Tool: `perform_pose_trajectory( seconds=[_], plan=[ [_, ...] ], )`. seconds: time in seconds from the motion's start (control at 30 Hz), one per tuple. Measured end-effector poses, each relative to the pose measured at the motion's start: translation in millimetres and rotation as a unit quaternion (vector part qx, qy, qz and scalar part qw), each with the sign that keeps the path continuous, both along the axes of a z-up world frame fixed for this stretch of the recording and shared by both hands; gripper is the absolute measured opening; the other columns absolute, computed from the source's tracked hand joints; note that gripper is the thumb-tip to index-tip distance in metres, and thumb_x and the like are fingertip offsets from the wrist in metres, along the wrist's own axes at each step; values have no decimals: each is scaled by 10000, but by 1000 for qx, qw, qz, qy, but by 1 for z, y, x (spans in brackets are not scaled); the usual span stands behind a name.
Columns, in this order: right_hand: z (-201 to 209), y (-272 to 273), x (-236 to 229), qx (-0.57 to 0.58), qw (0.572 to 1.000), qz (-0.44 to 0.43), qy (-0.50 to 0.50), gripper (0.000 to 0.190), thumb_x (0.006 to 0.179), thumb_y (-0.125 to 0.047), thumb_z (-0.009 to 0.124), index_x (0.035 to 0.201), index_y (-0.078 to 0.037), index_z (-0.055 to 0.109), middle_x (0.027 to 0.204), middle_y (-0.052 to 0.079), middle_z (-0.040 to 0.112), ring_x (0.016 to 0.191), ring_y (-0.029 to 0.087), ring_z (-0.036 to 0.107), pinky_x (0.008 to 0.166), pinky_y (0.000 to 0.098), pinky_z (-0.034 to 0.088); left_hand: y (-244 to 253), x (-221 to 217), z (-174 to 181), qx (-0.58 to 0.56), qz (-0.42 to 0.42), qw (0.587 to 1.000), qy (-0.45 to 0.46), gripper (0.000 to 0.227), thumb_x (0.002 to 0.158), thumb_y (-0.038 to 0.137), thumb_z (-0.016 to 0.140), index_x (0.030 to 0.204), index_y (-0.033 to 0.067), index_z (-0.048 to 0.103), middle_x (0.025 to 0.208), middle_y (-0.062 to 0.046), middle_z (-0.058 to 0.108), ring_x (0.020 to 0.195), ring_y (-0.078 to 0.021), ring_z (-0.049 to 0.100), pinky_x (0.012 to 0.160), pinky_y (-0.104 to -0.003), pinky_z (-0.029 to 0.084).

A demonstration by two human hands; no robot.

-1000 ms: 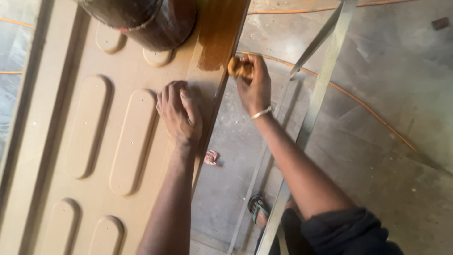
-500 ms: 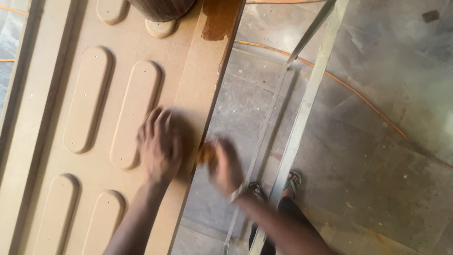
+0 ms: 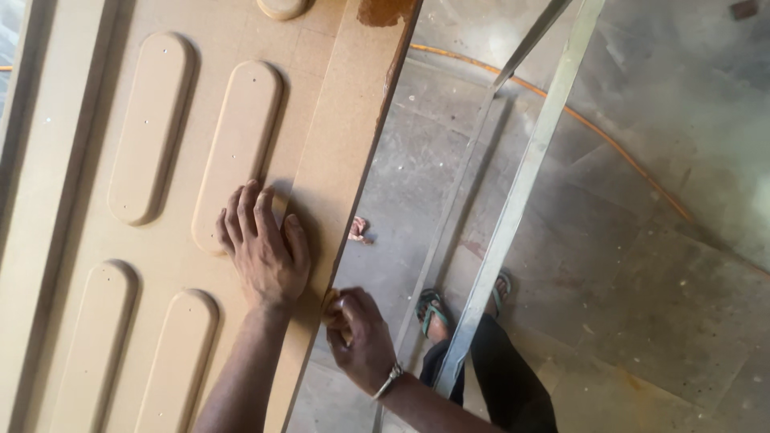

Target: The person applies a brown wood stain to a wooden door using a cloth. They repeatedly dip the cloth into a paint can and wipe the stain onto the door's frame and panels, covering the surface progressively.

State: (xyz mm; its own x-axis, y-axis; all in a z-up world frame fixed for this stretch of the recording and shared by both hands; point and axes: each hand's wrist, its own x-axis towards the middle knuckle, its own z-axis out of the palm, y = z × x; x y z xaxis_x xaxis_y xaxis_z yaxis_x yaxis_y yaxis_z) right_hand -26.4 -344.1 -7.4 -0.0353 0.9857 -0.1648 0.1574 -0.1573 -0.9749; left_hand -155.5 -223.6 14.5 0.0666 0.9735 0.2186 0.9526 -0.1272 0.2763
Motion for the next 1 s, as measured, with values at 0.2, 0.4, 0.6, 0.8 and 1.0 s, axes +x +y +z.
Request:
perform_pose_trajectory(
  seconds=[0.2,0.4,0.6,0.8,1.0],
  plan=[
    [-44,110,37,107,972,-125,-170,148,985,-104,648,1112,-68,583,942,89,680,840,219,721,691,285,634,-1,1,-2,2,7,1000,-8,447,1034,234,492,1406,-14,499,1514,-230,473,1463,-406,373,1221,-578,213],
    [-61,215,91,189,963,-116,-150,207,892,-12,628,1066,-46,521,975,107,668,864,226,714,717,322,627,0,1,-2,-9,3,1000,0,446,1031,231,481,1414,4,506,1536,-213,475,1486,-380,359,1226,-578,200],
    [-27,37,29,65,997,46,-1,274,818,53,646,1045,-59,541,990,97,628,942,233,719,778,319,624,-1,1,-2,-14,6,1000,-1,445,1020,239,479,1401,10,512,1520,-199,487,1482,-379,370,1229,-568,202],
    [-27,101,42,72,988,-83,-106,276,922,-19,654,1185,-60,582,1088,112,702,936,215,744,712,287,669,0,1,-3,-7,14,1000,4,442,1027,241,477,1398,4,517,1513,-211,493,1476,-381,374,1224,-568,206],
    [-44,281,136,291,931,-138,-171,442,964,54,711,1379,-48,602,1308,139,675,1211,243,679,1073,363,581,-2,0,-3,-8,21,1000,-12,434,1020,245,486,1383,11,523,1497,-199,500,1458,-373,391,1218,-565,202]
  ],
)
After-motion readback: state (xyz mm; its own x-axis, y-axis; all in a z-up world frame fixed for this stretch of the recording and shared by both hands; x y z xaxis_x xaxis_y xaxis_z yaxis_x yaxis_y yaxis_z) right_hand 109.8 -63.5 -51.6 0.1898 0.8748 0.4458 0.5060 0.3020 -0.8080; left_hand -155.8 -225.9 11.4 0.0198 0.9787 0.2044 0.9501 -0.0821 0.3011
